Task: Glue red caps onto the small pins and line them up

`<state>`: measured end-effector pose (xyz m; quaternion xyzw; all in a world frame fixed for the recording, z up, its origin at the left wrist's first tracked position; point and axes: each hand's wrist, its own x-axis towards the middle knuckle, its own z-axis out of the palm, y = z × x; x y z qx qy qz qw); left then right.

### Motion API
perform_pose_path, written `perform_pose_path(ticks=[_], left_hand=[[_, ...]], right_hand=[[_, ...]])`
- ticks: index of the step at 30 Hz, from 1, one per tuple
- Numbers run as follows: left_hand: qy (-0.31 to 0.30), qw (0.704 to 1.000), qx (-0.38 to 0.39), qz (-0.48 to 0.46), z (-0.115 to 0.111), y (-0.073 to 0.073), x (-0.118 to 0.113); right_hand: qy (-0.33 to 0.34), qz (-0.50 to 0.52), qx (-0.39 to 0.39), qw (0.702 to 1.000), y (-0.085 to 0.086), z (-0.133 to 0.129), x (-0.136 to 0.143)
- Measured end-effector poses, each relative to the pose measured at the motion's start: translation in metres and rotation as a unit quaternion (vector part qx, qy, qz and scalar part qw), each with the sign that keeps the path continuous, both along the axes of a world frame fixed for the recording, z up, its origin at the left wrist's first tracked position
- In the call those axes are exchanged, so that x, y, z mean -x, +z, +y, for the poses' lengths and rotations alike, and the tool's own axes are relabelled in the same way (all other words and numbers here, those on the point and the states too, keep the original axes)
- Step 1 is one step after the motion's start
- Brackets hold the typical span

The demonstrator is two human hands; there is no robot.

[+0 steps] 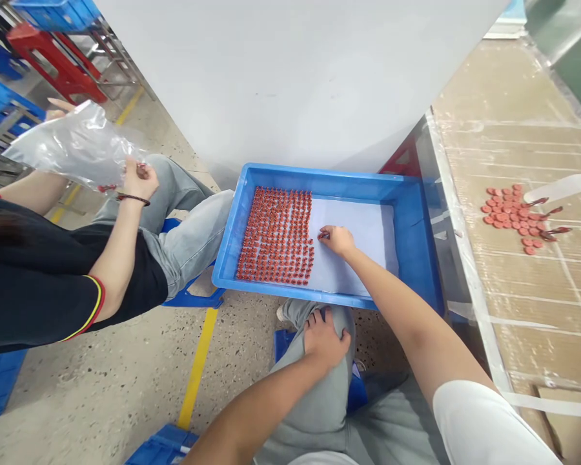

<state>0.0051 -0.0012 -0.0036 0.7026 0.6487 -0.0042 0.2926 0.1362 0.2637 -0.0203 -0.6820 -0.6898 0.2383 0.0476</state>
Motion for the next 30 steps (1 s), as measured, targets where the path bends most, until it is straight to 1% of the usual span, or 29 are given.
perform_pose_path(ticks=[8,16,19,22,24,26,28,30], left_hand=[[-0.003,1.0,0.006,-0.002,0.002,0.004,0.001],[-0.002,1.0,0.01,-0.005,0.0,0.005,0.0],[-0.006,1.0,0.01,-0.003,-0.002,0.006,-0.001],[-0.017,1.0,0.009,-0.001,-0.004,0.008,-0.001],[-0.021,1.0,0.011,0.007,-0.006,0.01,-0.003],[-0.027,0.999,0.009,0.017,-0.008,0.012,-0.005],[-0.042,0.999,0.001,0.021,-0.01,0.013,-0.008],[-0.067,0.998,-0.009,0.021,-0.011,0.016,-0.011]], right_hand=[[0.01,0.0,0.009,1.0,0.006,0.013,0.019],[0.009,0.021,0.017,1.0,0.01,0.011,0.023],[0.001,0.045,0.016,0.999,0.017,0.007,0.02],[-0.041,0.068,0.001,0.997,0.031,-0.001,0.013],[-0.086,0.087,-0.021,0.992,0.047,-0.012,0.006],[-0.131,0.113,-0.05,0.984,0.065,-0.032,-0.002],[-0.17,0.142,-0.081,0.972,0.085,-0.065,-0.009],[-0.207,0.168,-0.113,0.957,0.103,-0.113,-0.013]])
